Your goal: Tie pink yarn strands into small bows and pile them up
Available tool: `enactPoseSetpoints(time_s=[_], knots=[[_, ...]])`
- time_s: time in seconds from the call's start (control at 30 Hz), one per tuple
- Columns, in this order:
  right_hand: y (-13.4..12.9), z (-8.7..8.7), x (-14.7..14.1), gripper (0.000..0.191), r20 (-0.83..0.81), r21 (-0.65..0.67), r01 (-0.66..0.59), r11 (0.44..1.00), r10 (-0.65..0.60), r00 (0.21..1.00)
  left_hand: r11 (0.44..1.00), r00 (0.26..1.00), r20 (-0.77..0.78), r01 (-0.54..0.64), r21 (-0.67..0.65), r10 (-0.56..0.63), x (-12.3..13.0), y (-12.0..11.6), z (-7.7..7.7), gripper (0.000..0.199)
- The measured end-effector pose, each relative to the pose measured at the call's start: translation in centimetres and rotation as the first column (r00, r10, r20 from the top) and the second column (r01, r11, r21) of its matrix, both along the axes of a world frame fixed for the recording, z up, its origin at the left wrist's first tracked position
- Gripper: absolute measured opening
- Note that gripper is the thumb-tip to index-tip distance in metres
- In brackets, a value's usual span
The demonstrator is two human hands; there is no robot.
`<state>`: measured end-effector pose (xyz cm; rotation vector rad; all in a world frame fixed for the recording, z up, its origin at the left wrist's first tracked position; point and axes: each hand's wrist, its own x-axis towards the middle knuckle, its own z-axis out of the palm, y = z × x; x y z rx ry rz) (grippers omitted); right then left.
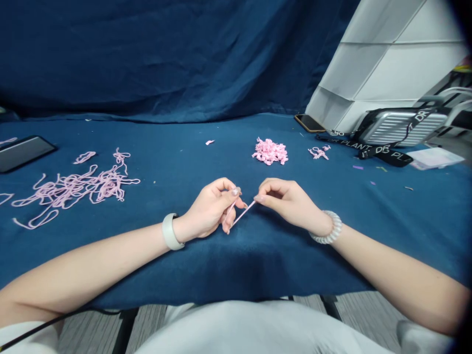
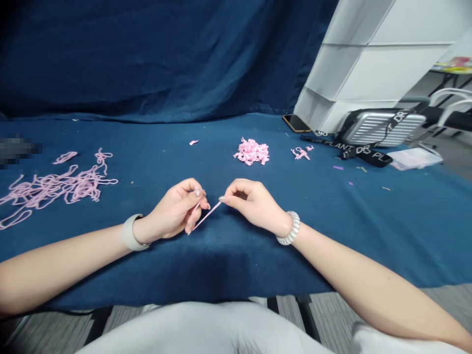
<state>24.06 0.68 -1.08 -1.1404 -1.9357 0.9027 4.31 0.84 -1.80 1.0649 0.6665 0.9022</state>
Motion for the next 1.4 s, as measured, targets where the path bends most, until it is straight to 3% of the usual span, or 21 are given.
enactPoseSetpoints(time_s=[0.17, 0.3, 0.43, 0.6, 0.73, 1.07, 1.2, 1.3, 1.4], knots=[[-0.9, 0.2, -0.1, 0.014, 0.061, 0.3, -0.178, 0.937, 0.168, 0.984, 0.994, 0.991, -0.089, 0.092, -0.059, -0.097, -0.1, -0.2, -0.9, 0.032], [-1.3, 0.0, -0.2, 0.01, 0.099, 0.456, -0.216, 0.863, 0.192, 0.976, 0.974, 0.96, -0.161, 0.223, -0.049, -0.228, -0.6, 0.0, -1.3, 0.03], [-1.4, -0.3, -0.2, 0.007, 0.16, 0.618, -0.233, 0.751, 0.171, 0.972, 0.954, 0.933, -0.198, 0.298, -0.044, -0.3, -0.8, 0.0, -1.3, 0.03], [-1.5, -0.5, 0.0, 0.007, 0.188, 0.735, -0.242, 0.633, 0.153, 0.97, 0.939, 0.917, -0.201, 0.338, -0.061, -0.343, -0.6, -0.1, -1.0, 0.032], [-1.4, -0.5, -0.1, 0.007, 0.202, 0.774, -0.242, 0.584, 0.135, 0.97, 0.93, 0.905, -0.215, 0.362, -0.062, -0.366, -0.7, -0.3, -0.8, 0.031], [-1.4, -0.2, -0.3, 0.006, 0.199, 0.807, -0.254, 0.534, 0.159, 0.967, 0.92, 0.877, -0.279, 0.381, -0.091, -0.391, -0.6, -0.3, -0.5, 0.031], [-1.5, -0.3, -0.4, 0.008, 0.198, 0.803, -0.255, 0.538, 0.163, 0.967, 0.919, 0.869, -0.299, 0.386, -0.085, -0.393, -0.8, -0.3, -0.5, 0.032], [-1.5, -0.4, -0.4, 0.005, 0.176, 0.775, -0.246, 0.583, 0.174, 0.969, 0.917, 0.866, -0.308, 0.389, -0.084, -0.395, -0.8, -0.2, -0.6, 0.031], [-1.6, -0.1, -0.5, 0.013, 0.084, 0.669, -0.219, 0.711, 0.221, 0.972, 0.921, 0.873, -0.296, 0.382, -0.082, -0.388, -0.8, -0.3, -0.7, 0.031]])
